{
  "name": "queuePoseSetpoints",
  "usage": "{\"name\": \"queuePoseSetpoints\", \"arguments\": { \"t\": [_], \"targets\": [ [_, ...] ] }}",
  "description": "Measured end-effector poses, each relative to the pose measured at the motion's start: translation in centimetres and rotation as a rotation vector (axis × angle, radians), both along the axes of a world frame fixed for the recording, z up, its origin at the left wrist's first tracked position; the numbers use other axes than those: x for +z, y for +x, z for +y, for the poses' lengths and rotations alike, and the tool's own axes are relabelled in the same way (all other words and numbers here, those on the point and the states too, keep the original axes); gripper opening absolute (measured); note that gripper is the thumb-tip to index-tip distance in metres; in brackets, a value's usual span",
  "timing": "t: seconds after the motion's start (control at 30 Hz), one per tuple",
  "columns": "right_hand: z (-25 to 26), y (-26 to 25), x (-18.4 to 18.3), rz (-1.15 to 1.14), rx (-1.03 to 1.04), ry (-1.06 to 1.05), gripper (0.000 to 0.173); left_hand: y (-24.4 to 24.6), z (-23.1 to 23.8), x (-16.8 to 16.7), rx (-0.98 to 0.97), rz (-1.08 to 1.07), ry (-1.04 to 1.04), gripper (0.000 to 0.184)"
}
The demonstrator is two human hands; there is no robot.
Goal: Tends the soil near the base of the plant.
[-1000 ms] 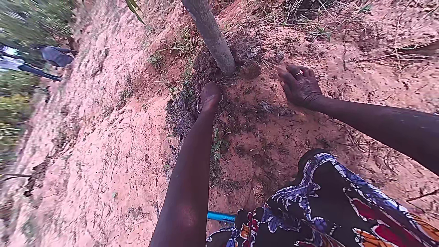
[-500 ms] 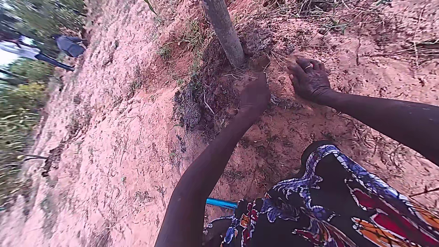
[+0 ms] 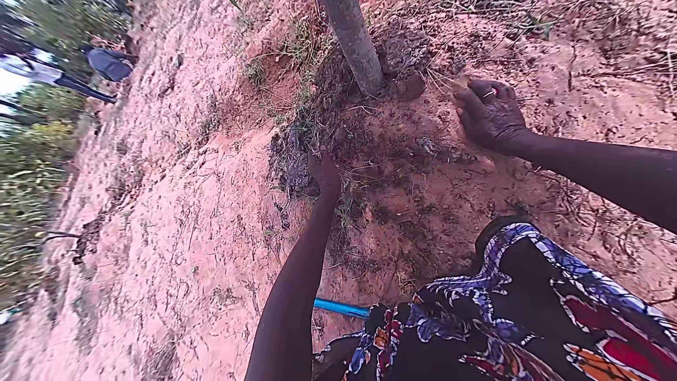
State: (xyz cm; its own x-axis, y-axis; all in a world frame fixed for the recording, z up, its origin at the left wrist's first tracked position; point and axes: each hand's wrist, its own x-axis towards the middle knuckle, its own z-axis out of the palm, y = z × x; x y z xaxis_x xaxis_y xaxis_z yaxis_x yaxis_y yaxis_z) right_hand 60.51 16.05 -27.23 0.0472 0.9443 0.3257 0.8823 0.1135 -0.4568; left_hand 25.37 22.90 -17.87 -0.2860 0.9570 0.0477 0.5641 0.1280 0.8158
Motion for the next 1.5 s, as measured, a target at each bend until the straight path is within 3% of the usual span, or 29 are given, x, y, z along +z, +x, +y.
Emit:
{"name": "queuePoseSetpoints", "arguments": {
  "t": [0.07,0.13,0.23,0.3,0.4,0.57,0.7,0.97,1.07,1.23,1.37,1.43,1.5],
  "targets": [
    [-0.1,0.0,-0.1,0.006,0.002,0.020,0.050,-0.3,2.1,0.5,-0.033,0.045,0.118,0.033],
    [-0.1,-0.1,-0.2,0.006,-0.003,0.026,0.051,-0.2,3.7,1.7,-0.167,0.225,0.135,0.037],
    [0.0,0.0,-0.3,0.001,-0.008,0.017,0.051,0.4,6.4,3.0,-0.417,0.595,-0.027,0.043],
    [0.0,0.0,-0.2,-0.001,-0.011,0.007,0.050,0.8,7.8,3.1,-0.506,0.823,-0.188,0.038],
    [0.0,0.1,-0.1,-0.007,-0.011,0.009,0.049,1.8,8.2,3.2,-0.489,1.024,-0.355,0.037],
    [-0.1,0.1,-0.3,-0.017,-0.011,0.014,0.050,3.2,7.2,4.0,-0.437,1.149,-0.429,0.033],
    [0.1,0.2,-0.4,-0.022,-0.010,0.009,0.051,4.1,6.6,3.9,-0.441,1.189,-0.477,0.037],
    [0.0,0.2,-0.2,-0.015,0.008,0.019,0.049,4.1,4.6,3.5,-0.369,1.013,-0.479,0.034],
    [0.0,0.2,-0.2,0.008,0.002,0.009,0.048,3.3,4.0,4.3,-0.334,1.005,-0.359,0.034],
    [0.2,0.1,-0.6,0.027,0.001,0.022,0.049,0.9,3.9,6.5,-0.142,0.614,-0.189,0.047],
    [0.3,0.1,-0.6,0.026,0.003,0.015,0.050,1.6,3.9,4.1,-0.306,0.446,-0.131,0.041],
    [0.3,0.3,-0.6,0.021,0.001,0.015,0.049,2.8,4.2,2.6,-0.417,0.516,-0.141,0.030],
    [0.3,0.3,-0.6,0.011,0.001,0.008,0.049,4.2,4.1,2.3,-0.468,0.697,-0.260,0.035]
  ]
}}
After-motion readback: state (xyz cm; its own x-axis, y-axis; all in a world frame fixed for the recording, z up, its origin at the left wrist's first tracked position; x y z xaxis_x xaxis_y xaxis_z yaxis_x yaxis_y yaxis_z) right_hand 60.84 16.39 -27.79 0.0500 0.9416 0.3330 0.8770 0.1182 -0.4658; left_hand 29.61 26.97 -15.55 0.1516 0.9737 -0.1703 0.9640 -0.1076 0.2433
